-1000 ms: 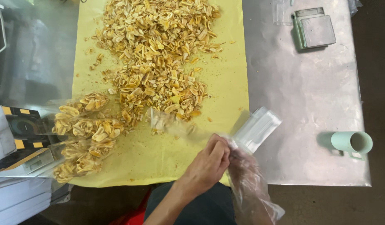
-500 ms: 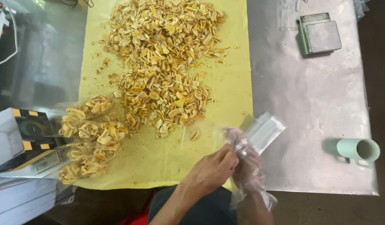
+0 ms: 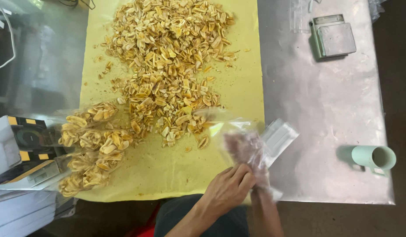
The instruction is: The person scoops dried banana chips from a large pile on a yellow sheet and places them into small clear plastic bags. The person repeatedly fills and sets aside the bags on a stainless steel table.
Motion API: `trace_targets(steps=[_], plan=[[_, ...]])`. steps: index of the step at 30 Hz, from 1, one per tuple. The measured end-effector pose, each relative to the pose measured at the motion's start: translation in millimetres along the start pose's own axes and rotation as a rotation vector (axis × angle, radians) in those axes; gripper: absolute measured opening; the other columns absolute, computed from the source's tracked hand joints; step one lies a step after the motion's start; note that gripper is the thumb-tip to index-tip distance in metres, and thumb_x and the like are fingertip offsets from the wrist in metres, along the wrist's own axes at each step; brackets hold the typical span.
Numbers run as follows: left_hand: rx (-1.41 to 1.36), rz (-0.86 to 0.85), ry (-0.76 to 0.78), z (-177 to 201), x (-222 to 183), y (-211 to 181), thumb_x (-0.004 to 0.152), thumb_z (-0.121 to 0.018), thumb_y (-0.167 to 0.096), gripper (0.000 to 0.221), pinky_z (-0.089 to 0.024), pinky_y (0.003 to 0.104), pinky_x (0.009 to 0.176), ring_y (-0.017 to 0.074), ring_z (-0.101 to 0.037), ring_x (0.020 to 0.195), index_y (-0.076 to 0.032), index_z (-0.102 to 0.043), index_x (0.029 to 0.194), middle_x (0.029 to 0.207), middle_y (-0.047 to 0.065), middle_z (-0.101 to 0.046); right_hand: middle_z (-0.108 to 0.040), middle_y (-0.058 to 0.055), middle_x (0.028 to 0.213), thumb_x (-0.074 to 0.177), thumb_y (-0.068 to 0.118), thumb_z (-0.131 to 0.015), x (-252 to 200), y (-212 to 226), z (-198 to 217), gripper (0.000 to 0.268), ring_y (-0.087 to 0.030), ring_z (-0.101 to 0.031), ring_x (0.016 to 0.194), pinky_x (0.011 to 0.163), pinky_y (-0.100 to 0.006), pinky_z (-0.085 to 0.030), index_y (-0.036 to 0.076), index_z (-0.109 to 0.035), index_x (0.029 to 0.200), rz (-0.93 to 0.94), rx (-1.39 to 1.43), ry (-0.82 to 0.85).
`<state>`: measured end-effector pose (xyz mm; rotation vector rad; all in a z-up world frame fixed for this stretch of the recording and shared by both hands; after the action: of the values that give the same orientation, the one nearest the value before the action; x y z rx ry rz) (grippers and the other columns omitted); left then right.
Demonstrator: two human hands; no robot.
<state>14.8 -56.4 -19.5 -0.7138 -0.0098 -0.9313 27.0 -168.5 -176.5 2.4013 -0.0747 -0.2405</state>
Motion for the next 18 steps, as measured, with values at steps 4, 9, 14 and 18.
trace_targets(steps=[4,9,14,18], plan=[[0.018,-0.008,0.011,-7.7,-11.6,2.9,0.089,-0.062,-0.008,0.015,-0.058,0.039,0.078,0.0289,-0.066,0.095,-0.004,-0.056,0.101,0.101,0.012,-0.06,-0.043,-0.022,0.155,0.102,0.016,-0.051,9.4,-12.8,23.9,0.058,-0.027,-0.047,0.137,0.115,-0.037,-0.039,0.0,-0.037,0.156,0.057,-0.062,0.018],[-0.071,-0.055,0.0,-17.2,-27.9,-15.1,0.092,-0.059,-0.006,0.012,-0.061,0.04,0.079,0.0307,-0.069,0.098,-0.003,-0.055,0.102,0.105,0.012,-0.062,-0.043,-0.024,0.151,0.101,0.014,-0.053,11.7,14.9,15.6,0.055,-0.033,-0.046,0.132,0.11,-0.042,-0.039,-0.004,-0.036,0.151,0.176,-0.135,-0.343],[-0.111,0.11,-0.081,-16.5,-26.3,8.5,0.093,-0.061,-0.002,0.009,-0.061,0.036,0.064,0.028,-0.07,0.091,-0.007,-0.06,0.101,0.103,0.011,-0.063,-0.043,-0.026,0.146,0.101,0.013,-0.055,9.3,32.4,-72.8,0.053,-0.04,-0.045,0.128,0.105,-0.047,-0.04,-0.007,-0.035,0.146,0.445,-0.678,0.054],[0.015,0.561,-0.066,-12.1,-41.4,72.3,0.092,-0.065,-0.006,0.011,-0.06,0.037,0.056,0.0277,-0.068,0.077,-0.002,-0.058,0.101,0.096,0.012,-0.061,-0.055,-0.024,0.136,0.103,0.016,-0.051,2.5,-8.6,-101.3,0.041,-0.038,-0.056,0.119,0.1,-0.042,-0.049,-0.005,-0.048,0.138,0.347,-1.544,0.281]])
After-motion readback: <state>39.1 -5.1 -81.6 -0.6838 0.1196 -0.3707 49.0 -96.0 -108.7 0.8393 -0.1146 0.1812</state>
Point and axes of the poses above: each hand's wrist, its own x-axis towards the middle knuckle, its own z-axis out of the back of the hand, y = z × x, the point moved 7 cm from there along x, towards the middle knuckle
